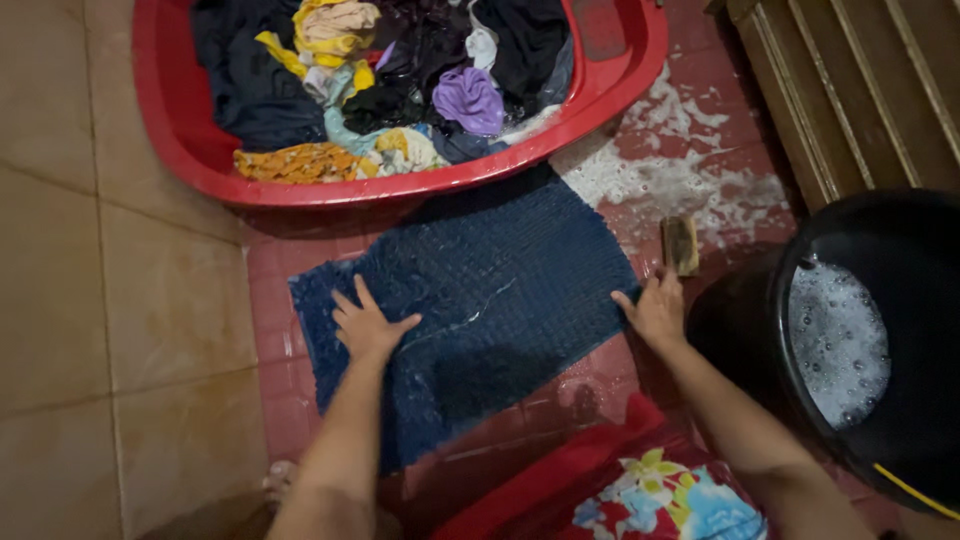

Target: The person scrubs a blue mat and a brown patterned cloth with a brush on a tiled floor, rinses them in a bucket of soapy water, and pours water over them using a scoop.

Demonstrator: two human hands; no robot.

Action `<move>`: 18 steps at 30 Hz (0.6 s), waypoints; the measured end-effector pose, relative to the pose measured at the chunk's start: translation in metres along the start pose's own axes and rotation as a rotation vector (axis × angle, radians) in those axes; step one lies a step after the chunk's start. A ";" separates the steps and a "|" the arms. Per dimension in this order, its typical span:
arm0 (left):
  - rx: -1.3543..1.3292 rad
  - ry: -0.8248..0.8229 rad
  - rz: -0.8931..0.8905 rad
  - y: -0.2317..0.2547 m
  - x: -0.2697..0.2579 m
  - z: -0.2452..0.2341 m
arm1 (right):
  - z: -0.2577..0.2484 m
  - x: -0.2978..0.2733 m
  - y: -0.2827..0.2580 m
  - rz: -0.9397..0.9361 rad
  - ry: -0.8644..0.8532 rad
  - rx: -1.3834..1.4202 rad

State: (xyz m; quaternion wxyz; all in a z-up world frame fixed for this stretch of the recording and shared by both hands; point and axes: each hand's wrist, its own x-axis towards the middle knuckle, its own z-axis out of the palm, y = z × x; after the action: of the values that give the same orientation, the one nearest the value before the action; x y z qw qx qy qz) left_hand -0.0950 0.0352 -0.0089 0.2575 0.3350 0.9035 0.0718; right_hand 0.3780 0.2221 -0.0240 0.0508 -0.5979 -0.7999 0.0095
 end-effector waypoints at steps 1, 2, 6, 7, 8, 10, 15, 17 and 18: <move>-0.046 -0.024 0.027 -0.011 0.011 0.005 | 0.008 -0.001 0.002 0.042 -0.018 0.022; -0.092 -0.047 0.055 -0.012 0.022 0.015 | 0.014 0.000 0.005 0.056 -0.078 0.060; 0.102 -0.199 0.195 -0.006 0.027 0.021 | 0.027 0.030 0.013 0.241 -0.295 0.328; 0.076 -0.198 0.189 0.000 0.025 0.014 | 0.022 0.038 0.015 0.326 -0.348 0.416; 0.049 -0.196 0.183 0.007 0.024 0.004 | 0.012 0.044 0.019 0.424 -0.368 0.627; 0.025 -0.201 0.168 0.022 0.018 -0.018 | -0.012 0.055 0.023 0.616 -0.399 1.053; 0.274 -0.146 0.482 0.072 -0.016 -0.067 | -0.094 0.071 -0.044 0.425 -0.521 1.285; 0.244 -0.160 0.667 0.097 -0.034 -0.065 | -0.127 0.079 -0.089 0.148 -0.479 1.210; 0.279 -0.182 0.716 0.106 -0.042 -0.060 | -0.145 0.083 -0.111 0.081 -0.493 1.250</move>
State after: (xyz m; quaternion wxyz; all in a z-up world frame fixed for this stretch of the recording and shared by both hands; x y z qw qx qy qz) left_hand -0.0385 0.0921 0.0919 0.2475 0.6657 0.7040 0.0037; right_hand 0.2621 0.2631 0.1342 0.2029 -0.4659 -0.6092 0.6088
